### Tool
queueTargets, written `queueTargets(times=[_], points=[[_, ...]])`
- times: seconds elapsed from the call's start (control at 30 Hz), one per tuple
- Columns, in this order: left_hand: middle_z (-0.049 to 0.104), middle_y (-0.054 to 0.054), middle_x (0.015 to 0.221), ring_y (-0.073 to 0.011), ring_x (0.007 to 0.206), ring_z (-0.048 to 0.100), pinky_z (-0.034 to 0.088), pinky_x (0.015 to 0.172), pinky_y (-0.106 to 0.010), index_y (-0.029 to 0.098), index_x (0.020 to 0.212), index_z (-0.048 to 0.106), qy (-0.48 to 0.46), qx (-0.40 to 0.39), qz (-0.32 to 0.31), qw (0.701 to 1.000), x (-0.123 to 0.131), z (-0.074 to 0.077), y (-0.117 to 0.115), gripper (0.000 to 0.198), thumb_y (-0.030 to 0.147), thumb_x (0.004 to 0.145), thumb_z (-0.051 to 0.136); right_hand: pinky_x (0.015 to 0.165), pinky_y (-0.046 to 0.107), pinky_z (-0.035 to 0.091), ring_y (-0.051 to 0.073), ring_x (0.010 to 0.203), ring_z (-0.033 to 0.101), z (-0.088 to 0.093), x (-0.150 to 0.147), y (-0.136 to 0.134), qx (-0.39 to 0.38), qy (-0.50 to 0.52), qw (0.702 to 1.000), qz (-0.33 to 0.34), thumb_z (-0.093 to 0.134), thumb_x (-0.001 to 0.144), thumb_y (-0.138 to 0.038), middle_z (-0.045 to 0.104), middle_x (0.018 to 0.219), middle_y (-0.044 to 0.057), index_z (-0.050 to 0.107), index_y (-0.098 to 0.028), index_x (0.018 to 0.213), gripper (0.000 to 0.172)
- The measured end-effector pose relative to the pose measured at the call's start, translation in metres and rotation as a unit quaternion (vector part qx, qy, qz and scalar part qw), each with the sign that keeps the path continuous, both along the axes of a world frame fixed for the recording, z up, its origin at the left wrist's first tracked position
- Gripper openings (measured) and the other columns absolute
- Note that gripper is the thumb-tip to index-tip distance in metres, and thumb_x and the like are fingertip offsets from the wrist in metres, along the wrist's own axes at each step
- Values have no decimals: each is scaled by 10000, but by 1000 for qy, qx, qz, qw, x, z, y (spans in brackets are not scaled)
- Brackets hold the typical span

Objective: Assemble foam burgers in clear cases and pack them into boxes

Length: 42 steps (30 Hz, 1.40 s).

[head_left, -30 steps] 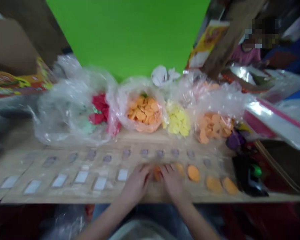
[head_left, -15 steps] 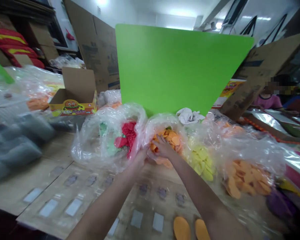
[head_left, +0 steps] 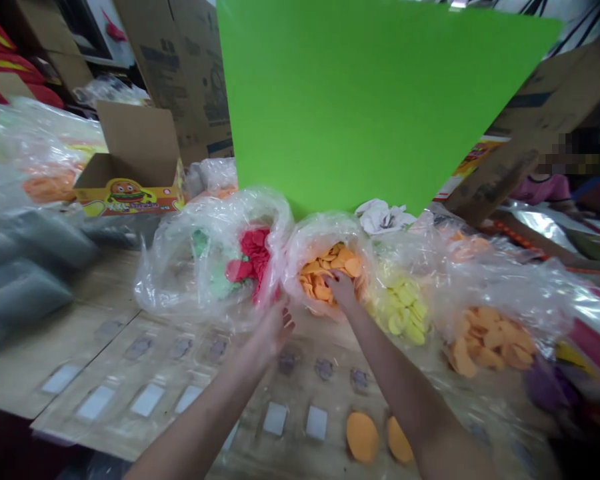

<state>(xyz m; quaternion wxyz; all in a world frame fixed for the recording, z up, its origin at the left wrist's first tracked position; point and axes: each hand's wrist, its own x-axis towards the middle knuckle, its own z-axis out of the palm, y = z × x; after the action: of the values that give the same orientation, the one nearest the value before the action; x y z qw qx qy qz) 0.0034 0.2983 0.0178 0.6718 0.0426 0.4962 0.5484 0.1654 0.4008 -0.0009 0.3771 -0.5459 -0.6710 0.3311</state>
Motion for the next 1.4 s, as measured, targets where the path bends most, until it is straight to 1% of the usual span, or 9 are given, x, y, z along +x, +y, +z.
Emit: queueTargets(times=[0.13,0.33,0.57,0.7,0.83,1.0,1.1,1.23,1.4], points=[[571,-51,854,-115,741,577,467,701,-239,173,870,522,-61,5,-27,998,16,18,-38,139,302,821,506,649,320,507,171,708,608,19,9,-14,-53,117,992,20,394,799,-388,642,801,62,555,-165,898,293],[594,-53,730,-160,628,585,481,594,-303,160,862,578,-214,74,-143,963,53,44,-29,415,527,837,386,691,322,505,176,770,598,44,-2,-95,-81,186,979,9,449,792,-451,630,834,55,572,-162,924,340],[649,-24,815,-166,715,611,462,571,-250,199,957,615,-268,71,-237,931,52,26,-85,423,553,816,431,999,410,300,239,1135,415,69,3,-191,170,-29,985,-31,522,803,-337,474,1145,59,636,-222,938,210],[653,-60,953,-203,844,625,500,637,-275,205,1076,591,-231,-9,-302,925,21,18,-140,445,527,775,526,787,333,436,174,850,536,54,28,-222,66,38,994,-73,403,873,-359,553,864,33,561,-204,1016,264],[652,-13,872,-130,757,636,483,550,-171,205,961,619,-63,-36,-231,970,-17,14,-172,265,257,708,678,616,285,426,142,598,506,18,37,-240,-60,-31,996,-54,527,810,-327,540,680,-22,445,-211,1168,386],[658,0,787,-104,699,627,492,602,-169,174,854,626,56,12,-130,990,-44,15,-181,210,212,667,714,778,359,414,226,877,521,-9,22,-257,-22,-245,966,74,560,797,-232,608,869,68,579,-201,1022,228],[677,-16,862,-115,717,627,492,627,-190,185,961,637,81,22,-120,989,-46,17,-185,308,258,671,710,859,417,377,267,985,469,-7,17,-263,31,-285,957,45,559,804,-255,590,972,103,618,-201,994,206],[668,-59,986,-153,810,622,485,703,-225,170,1005,645,122,50,-166,977,-34,20,-190,380,290,652,720,789,360,439,218,942,517,7,-3,-269,-43,-71,996,44,545,809,-361,570,1041,86,558,-221,1112,334],[667,-37,928,-139,797,614,475,688,-210,181,959,648,148,61,-107,981,-38,19,-190,351,337,652,715,583,245,442,131,687,547,6,-43,-259,-216,173,958,78,540,778,-379,606,813,11,571,-196,961,260]])
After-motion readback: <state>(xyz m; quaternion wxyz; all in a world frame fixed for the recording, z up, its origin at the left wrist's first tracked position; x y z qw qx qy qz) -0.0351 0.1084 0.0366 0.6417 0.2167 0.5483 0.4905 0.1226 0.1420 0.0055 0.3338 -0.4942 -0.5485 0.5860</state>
